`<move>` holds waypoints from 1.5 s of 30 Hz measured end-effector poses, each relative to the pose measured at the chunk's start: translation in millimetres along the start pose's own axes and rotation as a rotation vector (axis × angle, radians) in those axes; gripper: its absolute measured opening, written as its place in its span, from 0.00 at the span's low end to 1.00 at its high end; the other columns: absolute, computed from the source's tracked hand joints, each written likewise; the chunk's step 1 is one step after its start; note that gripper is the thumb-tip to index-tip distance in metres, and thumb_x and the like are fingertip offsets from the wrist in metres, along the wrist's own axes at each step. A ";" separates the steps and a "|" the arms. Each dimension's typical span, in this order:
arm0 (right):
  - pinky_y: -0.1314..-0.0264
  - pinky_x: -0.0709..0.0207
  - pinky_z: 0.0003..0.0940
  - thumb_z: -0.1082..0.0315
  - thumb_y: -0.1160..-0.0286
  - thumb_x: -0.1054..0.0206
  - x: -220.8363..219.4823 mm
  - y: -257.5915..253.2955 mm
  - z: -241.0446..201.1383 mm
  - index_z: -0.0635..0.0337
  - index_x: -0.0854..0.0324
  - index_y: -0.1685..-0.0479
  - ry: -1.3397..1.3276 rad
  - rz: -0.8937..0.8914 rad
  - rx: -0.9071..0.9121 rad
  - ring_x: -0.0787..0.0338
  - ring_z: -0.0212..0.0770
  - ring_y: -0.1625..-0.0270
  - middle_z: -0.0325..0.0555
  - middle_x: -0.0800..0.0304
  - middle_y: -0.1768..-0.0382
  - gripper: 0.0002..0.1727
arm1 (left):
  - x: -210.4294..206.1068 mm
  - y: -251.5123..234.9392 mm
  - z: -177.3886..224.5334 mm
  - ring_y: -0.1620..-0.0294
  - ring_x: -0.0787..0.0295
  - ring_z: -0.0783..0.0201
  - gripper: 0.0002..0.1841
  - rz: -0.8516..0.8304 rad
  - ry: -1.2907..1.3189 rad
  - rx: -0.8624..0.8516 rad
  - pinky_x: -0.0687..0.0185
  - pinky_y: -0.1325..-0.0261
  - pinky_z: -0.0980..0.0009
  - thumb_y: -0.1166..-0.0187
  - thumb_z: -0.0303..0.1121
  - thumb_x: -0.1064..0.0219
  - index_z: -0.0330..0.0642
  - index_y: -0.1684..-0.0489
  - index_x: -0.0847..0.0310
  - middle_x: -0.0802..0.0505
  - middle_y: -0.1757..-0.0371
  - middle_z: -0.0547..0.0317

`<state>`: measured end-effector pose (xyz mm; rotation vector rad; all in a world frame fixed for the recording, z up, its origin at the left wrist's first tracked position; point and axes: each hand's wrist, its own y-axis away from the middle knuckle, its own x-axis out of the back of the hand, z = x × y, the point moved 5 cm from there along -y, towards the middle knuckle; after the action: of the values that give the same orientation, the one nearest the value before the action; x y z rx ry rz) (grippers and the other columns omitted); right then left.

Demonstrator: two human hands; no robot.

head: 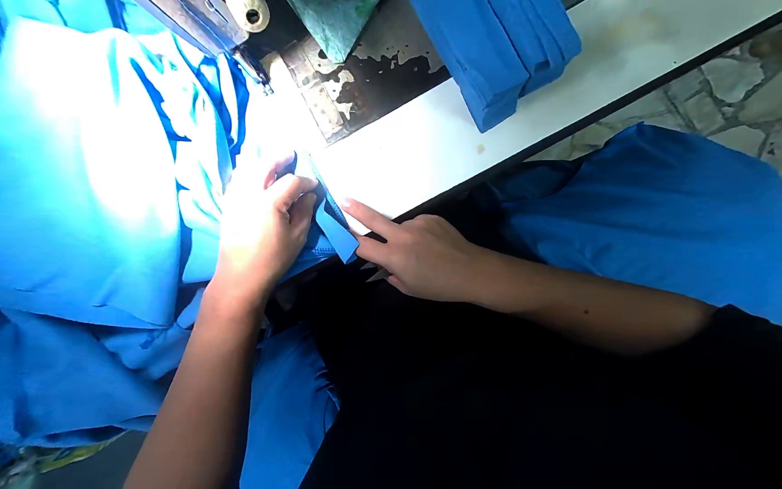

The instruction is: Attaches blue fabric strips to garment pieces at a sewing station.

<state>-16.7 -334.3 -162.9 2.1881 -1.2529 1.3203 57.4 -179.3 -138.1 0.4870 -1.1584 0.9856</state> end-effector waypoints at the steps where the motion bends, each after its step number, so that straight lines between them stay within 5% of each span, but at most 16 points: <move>1: 0.82 0.24 0.38 0.74 0.40 0.22 0.0 0.4 0.1 0.54 0.07 0.48 -0.005 0.011 0.001 0.16 0.42 0.81 0.56 0.26 0.18 0.18 | -0.4 1.2 0.1 0.28 0.20 0.34 0.11 -0.003 0.003 -0.004 0.31 0.26 0.41 0.19 0.28 0.37 0.34 0.55 0.08 0.14 0.31 0.32; 6: 0.82 0.24 0.38 0.75 0.40 0.23 -1.1 1.1 0.8 0.55 0.07 0.47 -0.016 0.024 0.005 0.16 0.42 0.81 0.56 0.24 0.19 0.18 | -2.5 9.7 1.9 0.29 0.19 0.33 0.12 0.018 0.010 -0.024 0.31 0.27 0.41 0.19 0.29 0.38 0.34 0.55 0.08 0.14 0.30 0.32; 13: 0.82 0.26 0.37 0.72 0.39 0.21 -1.9 1.2 0.6 0.54 0.13 0.31 0.005 0.013 -0.011 0.18 0.41 0.82 0.56 0.27 0.16 0.29 | -3.1 21.2 7.7 0.30 0.17 0.35 0.13 0.044 -0.007 -0.042 0.30 0.29 0.41 0.18 0.30 0.40 0.36 0.56 0.06 0.12 0.32 0.35; 23: 0.82 0.24 0.37 0.74 0.38 0.23 -3.0 1.8 0.1 0.54 0.14 0.29 0.038 0.010 -0.015 0.17 0.42 0.82 0.60 0.28 0.17 0.30 | -6.1 30.4 13.4 0.30 0.17 0.33 0.13 0.032 -0.070 -0.102 0.33 0.27 0.35 0.17 0.28 0.39 0.34 0.48 0.08 0.12 0.32 0.36; 27: 0.82 0.27 0.34 0.74 0.38 0.23 -2.3 -0.1 -6.1 0.59 0.12 0.35 0.140 0.047 0.033 0.19 0.39 0.83 0.59 0.28 0.16 0.25 | -6.0 29.4 14.7 0.35 0.15 0.33 0.12 0.056 -0.051 -0.125 0.32 0.29 0.34 0.18 0.27 0.38 0.33 0.52 0.07 0.10 0.36 0.35; 30: 0.83 0.28 0.34 0.75 0.33 0.29 -1.1 -4.0 -11.7 0.67 0.10 0.49 0.146 0.089 0.179 0.18 0.39 0.82 0.55 0.15 0.27 0.14 | -4.8 27.8 14.0 0.33 0.17 0.32 0.13 0.026 -0.038 -0.135 0.31 0.32 0.35 0.22 0.27 0.39 0.33 0.53 0.07 0.10 0.36 0.35; 33: 0.78 0.19 0.38 0.76 0.39 0.26 9.2 -12.1 -9.6 0.66 0.11 0.64 -0.044 0.075 0.173 0.10 0.42 0.74 0.55 0.10 0.36 0.06 | -2.9 25.5 14.9 0.29 0.21 0.30 0.16 -0.026 -0.034 -0.138 0.34 0.29 0.32 0.33 0.32 0.37 0.33 0.55 0.08 0.12 0.34 0.35; 35: 0.71 0.15 0.42 0.77 0.40 0.24 19.9 -18.5 -7.4 0.67 0.11 0.60 -0.141 0.054 0.111 0.07 0.44 0.66 0.55 0.10 0.37 0.08 | -5.2 21.1 15.3 0.32 0.17 0.33 0.16 -0.006 -0.059 -0.146 0.31 0.33 0.33 0.33 0.38 0.36 0.36 0.61 0.09 0.09 0.39 0.39; 38: 0.66 0.15 0.45 0.76 0.36 0.26 23.1 -24.6 -3.6 0.67 0.11 0.57 -0.150 0.007 0.080 0.07 0.47 0.61 0.56 0.10 0.41 0.09 | -7.6 15.5 13.9 0.42 0.12 0.36 0.09 0.059 0.000 -0.186 0.25 0.41 0.40 0.32 0.27 0.36 0.32 0.66 0.10 0.07 0.47 0.38; 41: 0.71 0.17 0.49 0.76 0.40 0.25 13.7 -28.0 -2.0 0.64 0.10 0.57 -0.044 -0.048 0.094 0.06 0.51 0.65 0.57 0.10 0.38 0.11 | 2.2 12.7 3.8 0.42 0.09 0.49 0.12 0.069 0.221 -0.020 0.21 0.37 0.50 0.23 0.25 0.40 0.30 0.58 0.08 0.05 0.47 0.41; 43: 0.75 0.19 0.49 0.76 0.38 0.26 10.9 -27.2 -3.3 0.63 0.12 0.54 0.007 -0.090 0.095 0.08 0.52 0.69 0.57 0.11 0.35 0.12 | 8.6 12.5 -5.6 0.55 0.14 0.79 0.11 0.088 0.407 0.160 0.20 0.47 0.76 0.17 0.32 0.39 0.40 0.60 0.09 0.07 0.60 0.64; 45: 0.77 0.21 0.47 0.75 0.34 0.29 10.6 -25.7 -6.6 0.62 0.12 0.50 0.044 -0.116 0.080 0.09 0.52 0.72 0.55 0.13 0.31 0.13 | 10.5 11.8 -7.2 0.68 0.21 0.92 0.10 0.076 0.511 0.276 0.26 0.60 0.88 0.17 0.33 0.39 0.48 0.71 0.17 0.15 0.72 0.79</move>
<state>2.2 -320.9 -146.1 2.2357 -1.0571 1.3869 52.0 -163.6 -132.9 0.3777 -0.5891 1.2557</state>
